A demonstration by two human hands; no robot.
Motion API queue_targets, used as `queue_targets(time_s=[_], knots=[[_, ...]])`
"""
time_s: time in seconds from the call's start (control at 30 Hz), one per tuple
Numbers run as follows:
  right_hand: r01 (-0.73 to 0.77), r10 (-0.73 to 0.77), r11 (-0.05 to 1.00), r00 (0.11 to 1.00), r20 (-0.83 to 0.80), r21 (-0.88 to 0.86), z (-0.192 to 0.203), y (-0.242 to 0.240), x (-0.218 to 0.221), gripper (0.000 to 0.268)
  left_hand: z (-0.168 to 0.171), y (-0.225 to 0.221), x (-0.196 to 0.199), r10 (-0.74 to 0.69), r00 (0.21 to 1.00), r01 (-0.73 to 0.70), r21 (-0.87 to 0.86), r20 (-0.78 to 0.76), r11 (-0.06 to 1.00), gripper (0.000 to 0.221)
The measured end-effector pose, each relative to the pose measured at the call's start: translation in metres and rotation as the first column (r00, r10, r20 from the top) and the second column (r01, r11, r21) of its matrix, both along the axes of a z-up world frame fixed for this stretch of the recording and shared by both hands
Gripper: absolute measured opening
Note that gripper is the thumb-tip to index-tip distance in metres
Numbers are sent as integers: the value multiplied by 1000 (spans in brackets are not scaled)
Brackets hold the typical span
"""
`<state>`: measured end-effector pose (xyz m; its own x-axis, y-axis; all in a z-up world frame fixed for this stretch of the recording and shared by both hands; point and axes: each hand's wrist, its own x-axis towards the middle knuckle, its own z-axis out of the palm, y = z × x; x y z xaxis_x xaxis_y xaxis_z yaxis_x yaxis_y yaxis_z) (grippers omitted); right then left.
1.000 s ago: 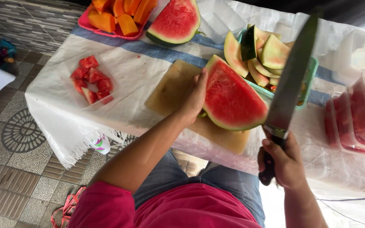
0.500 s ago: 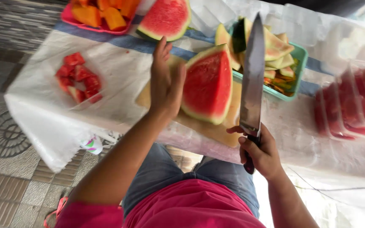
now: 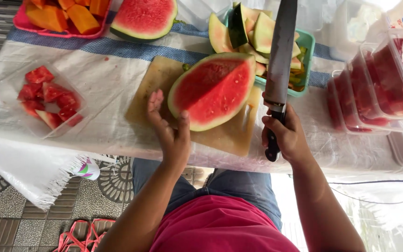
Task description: Dicing watermelon into small pieces and preparing them for packaging.
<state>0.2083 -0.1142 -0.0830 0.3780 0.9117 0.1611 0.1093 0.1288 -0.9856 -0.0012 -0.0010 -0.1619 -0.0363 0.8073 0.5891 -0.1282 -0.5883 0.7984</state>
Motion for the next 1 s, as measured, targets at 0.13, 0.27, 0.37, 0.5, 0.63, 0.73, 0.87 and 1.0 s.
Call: queue_targets(time_s=[0.13, 0.27, 0.37, 0.5, 0.63, 0.73, 0.87, 1.0], knots=[[-115, 114, 993, 989, -91, 1, -36, 14, 13, 15, 49, -25, 6, 1, 999, 13, -419, 34, 908, 63], [-86, 93, 995, 979, -179, 50, -35, 16, 1, 16, 60, -22, 6, -24, 977, 145, -582, 210, 800, 62], [-90, 105, 993, 971, -215, 77, -30, 20, -2, 15, 54, -17, 7, -5, 949, 188, -553, 315, 811, 58], [-123, 133, 990, 970, -205, 61, -29, 30, -6, 18, 40, -13, 0, 13, 908, 238, -544, 418, 804, 51], [-157, 157, 987, 965, -211, 18, -25, 42, -20, 17, 37, -6, -19, 50, 895, 220, -536, 444, 815, 52], [-241, 231, 970, 955, -187, -34, -11, 55, -30, 17, 22, 6, -32, 136, 904, 116, -539, 406, 834, 49], [-249, 259, 957, 964, 52, -146, 23, 51, -31, 20, 4, 9, -34, 135, 943, 21, -461, 303, 887, 59], [-52, 176, 954, 894, 413, -294, 21, 24, -16, 17, 11, 1, -42, 46, 998, -55, -212, -47, 976, 73]])
